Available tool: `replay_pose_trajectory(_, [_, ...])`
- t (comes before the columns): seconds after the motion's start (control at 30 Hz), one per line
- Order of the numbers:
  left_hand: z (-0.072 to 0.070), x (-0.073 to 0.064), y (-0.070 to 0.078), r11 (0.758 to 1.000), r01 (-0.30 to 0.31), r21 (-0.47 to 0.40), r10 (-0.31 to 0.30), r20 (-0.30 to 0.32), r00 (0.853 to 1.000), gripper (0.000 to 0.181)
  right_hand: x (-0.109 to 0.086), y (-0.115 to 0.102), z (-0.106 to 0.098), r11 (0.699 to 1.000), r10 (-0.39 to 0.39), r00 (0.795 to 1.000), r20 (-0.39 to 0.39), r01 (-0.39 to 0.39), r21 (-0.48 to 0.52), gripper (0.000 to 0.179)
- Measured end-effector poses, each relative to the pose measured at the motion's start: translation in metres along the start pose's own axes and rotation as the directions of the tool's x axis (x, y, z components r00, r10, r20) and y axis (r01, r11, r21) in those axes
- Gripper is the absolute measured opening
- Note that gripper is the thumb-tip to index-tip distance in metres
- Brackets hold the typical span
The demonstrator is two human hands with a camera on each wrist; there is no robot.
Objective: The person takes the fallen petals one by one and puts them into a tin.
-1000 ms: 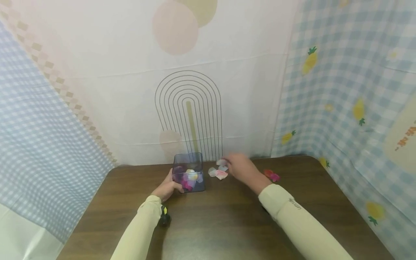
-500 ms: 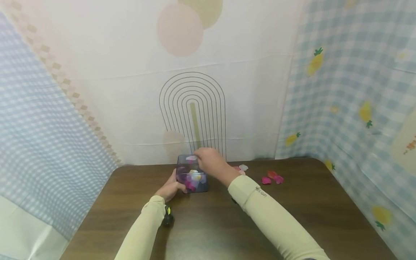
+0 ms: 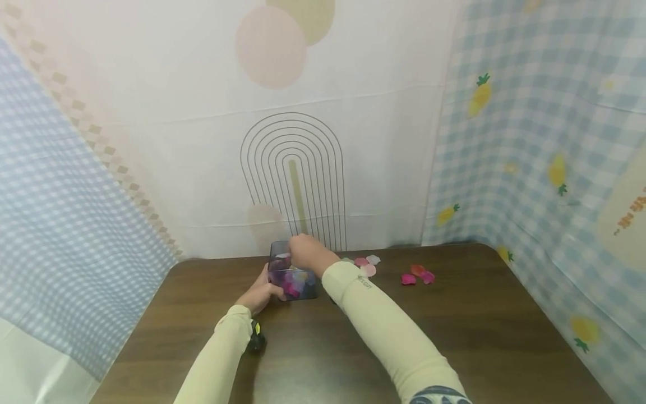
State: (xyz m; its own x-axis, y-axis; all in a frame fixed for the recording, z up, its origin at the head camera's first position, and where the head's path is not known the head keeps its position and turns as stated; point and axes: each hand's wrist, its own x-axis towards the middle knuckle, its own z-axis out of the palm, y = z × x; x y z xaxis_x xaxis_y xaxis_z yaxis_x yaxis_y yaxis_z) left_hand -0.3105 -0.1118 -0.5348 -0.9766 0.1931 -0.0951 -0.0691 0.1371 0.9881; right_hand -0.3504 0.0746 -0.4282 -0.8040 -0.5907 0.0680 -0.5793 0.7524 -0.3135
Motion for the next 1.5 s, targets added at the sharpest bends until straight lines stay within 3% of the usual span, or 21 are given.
replay_pose_trajectory(0.23, [0.0, 0.0, 0.0, 1.0, -0.012, 0.007, 0.012, -0.009, 1.0, 0.1, 0.008, -0.009, 0.002, 0.991, 0.133, 0.988, 0.076, -0.131, -0.023, 0.021])
replay_pose_trajectory(0.53, [-0.002, -0.002, 0.002, 1.0, 0.002, 0.025, -0.002, -0.011, 1.0, 0.1, 0.009, -0.007, 0.006, 0.994, 0.11, 0.992, 0.066, -0.11, -0.017, 0.025])
replay_pose_trajectory(0.77, [0.0, -0.002, 0.001, 1.0, -0.003, 0.009, 0.003, -0.006, 1.0, 0.1, -0.004, 0.001, -0.004, 0.984, 0.038, 0.999, -0.011, -0.035, 0.176, 0.021])
replay_pose_trajectory(0.87, [0.0, -0.001, 0.002, 1.0, -0.006, 0.017, 0.006, -0.006, 1.0, 0.099, -0.022, 0.011, -0.016, 0.971, 0.024, 0.996, -0.083, -0.003, 0.238, 0.025])
replay_pose_trajectory(0.97, [-0.001, -0.002, 0.002, 0.999, -0.005, 0.035, 0.005, 0.003, 1.0, 0.098, -0.052, 0.026, -0.028, 0.965, 0.024, 0.989, -0.147, 0.015, 0.261, 0.028])
replay_pose_trajectory(1.2, [-0.004, 0.0, 0.002, 1.0, -0.008, 0.03, 0.008, 0.024, 1.0, 0.099, -0.14, 0.081, -0.028, 0.984, 0.077, 0.948, -0.308, -0.022, 0.177, 0.024])
replay_pose_trajectory(1.33, [-0.005, 0.0, 0.001, 1.0, 0.009, 0.013, -0.009, 0.014, 1.0, 0.101, -0.174, 0.105, -0.019, 0.981, 0.137, 0.933, -0.331, -0.082, 0.176, 0.02])
replay_pose_trajectory(1.5, [-0.004, 0.001, -0.002, 1.0, 0.004, 0.008, -0.005, 0.021, 1.0, 0.099, -0.196, 0.125, -0.013, 0.972, 0.197, 0.924, -0.327, -0.139, 0.191, 0.016])
